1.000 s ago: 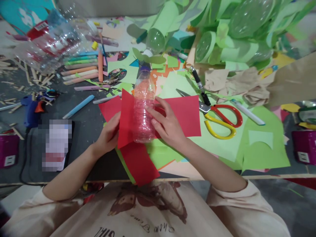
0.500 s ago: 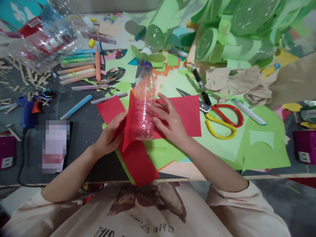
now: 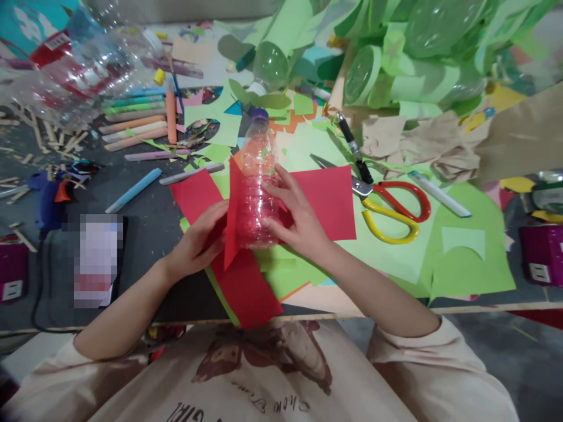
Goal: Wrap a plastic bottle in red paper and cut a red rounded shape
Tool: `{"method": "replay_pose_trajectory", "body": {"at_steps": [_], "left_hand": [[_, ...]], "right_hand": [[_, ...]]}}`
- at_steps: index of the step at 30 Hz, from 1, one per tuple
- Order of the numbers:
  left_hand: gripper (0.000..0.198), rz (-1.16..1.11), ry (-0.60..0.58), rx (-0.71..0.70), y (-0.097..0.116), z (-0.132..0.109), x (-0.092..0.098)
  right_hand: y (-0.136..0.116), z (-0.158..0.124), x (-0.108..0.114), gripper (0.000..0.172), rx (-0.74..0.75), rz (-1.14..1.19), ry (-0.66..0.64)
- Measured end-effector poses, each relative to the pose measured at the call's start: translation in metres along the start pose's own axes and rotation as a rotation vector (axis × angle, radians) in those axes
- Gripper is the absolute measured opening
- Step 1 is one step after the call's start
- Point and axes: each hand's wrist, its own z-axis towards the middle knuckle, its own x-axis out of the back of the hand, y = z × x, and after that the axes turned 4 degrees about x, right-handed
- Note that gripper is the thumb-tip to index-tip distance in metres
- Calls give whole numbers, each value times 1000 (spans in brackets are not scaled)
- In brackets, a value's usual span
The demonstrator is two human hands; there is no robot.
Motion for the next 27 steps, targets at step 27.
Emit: {"method": "replay_pose_trajectory", "body": {"at_steps": [27], "left_hand": [[67, 238, -1, 200, 12, 26, -10]], "right_hand": [[3, 1, 0, 62, 29, -20, -60]]}}
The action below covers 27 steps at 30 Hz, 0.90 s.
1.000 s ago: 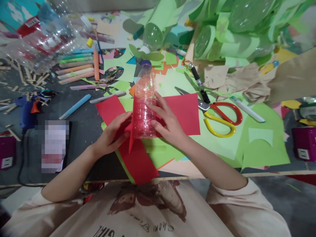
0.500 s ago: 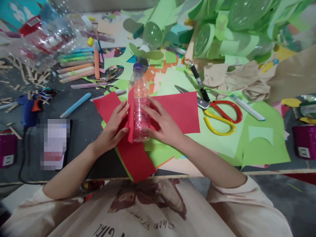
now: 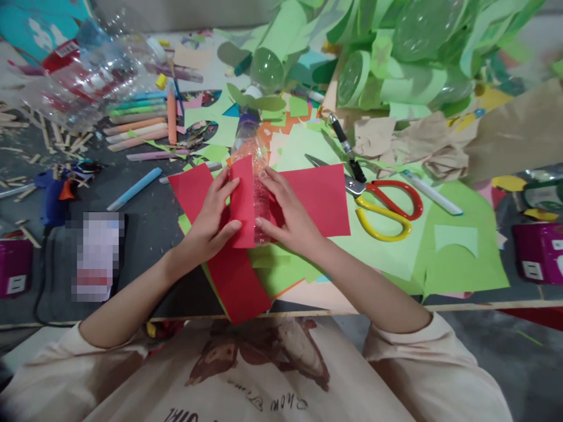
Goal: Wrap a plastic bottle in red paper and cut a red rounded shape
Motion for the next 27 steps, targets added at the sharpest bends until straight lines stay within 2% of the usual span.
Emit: {"method": "replay_pose_trajectory", "body": {"at_steps": [3, 8, 13, 18, 24, 27], "left_hand": [[68, -53, 57, -6, -1, 4, -7], [69, -103, 59, -23, -4, 3, -12], [71, -96, 45, -27, -5, 1, -8], [70, -83, 41, -40, -6, 0, -8], [70, -33, 61, -50, -4, -2, -2], [70, -10, 64, -32, -3, -2, 0]], "right_hand": [[0, 1, 1, 64, -12, 24, -39], [0, 0, 2, 68, -48, 76, -74], [-3, 2, 4, 58, -33, 72, -43], [-5, 3, 4, 50, -93, 77, -9], [-5, 3, 1, 61, -228, 112, -104], [-6, 5, 1, 66, -199, 59, -140]]}}
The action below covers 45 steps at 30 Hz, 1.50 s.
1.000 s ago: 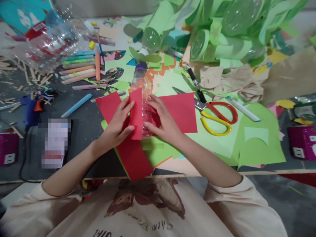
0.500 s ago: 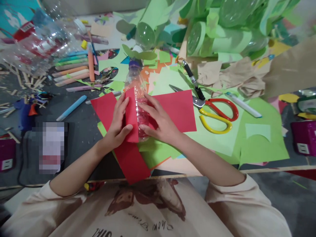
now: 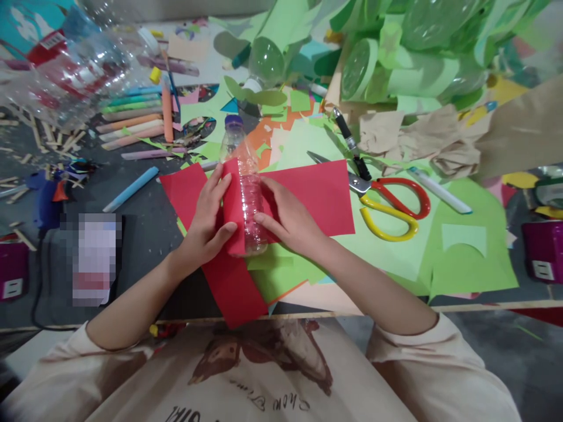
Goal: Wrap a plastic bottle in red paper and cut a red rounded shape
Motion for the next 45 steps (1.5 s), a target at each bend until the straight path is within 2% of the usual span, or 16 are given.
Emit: {"method": "replay_pose_trajectory", "body": {"at_steps": [5, 10, 19, 24, 33, 45], "left_hand": [[71, 31, 0, 27, -2, 1, 2], [71, -1, 5, 71, -4, 0, 1], [72, -16, -3, 90, -2, 0, 0], [75, -27, -13, 81, -3, 2, -3], [74, -48, -13, 88, -1, 2, -4], [76, -56, 0, 99, -2, 2, -7]], "right_hand": [[3, 4, -1, 63, 158, -121, -62], [3, 5, -4, 72, 101, -217, -63], [4, 3, -4, 66, 94, -261, -69], [6, 1, -4, 72, 85, -270, -81], [2, 2, 0, 74, 131, -233, -143], [7, 0, -3, 76, 174, -220, -122]]}}
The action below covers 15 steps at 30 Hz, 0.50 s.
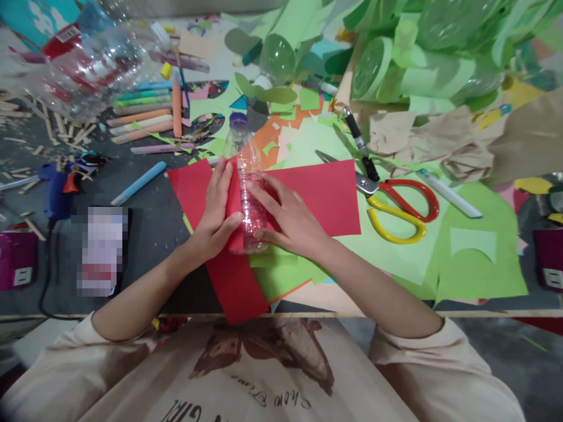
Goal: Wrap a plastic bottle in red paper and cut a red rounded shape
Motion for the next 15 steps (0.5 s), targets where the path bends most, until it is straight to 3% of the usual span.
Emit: {"method": "replay_pose_trajectory", "body": {"at_steps": [8, 15], "left_hand": [[75, 16, 24, 17, 3, 0, -3], [76, 13, -2, 11, 4, 0, 1]], "right_hand": [[-2, 1, 0, 77, -6, -18, -3], [-9, 1, 0, 68, 58, -55, 80]]}}
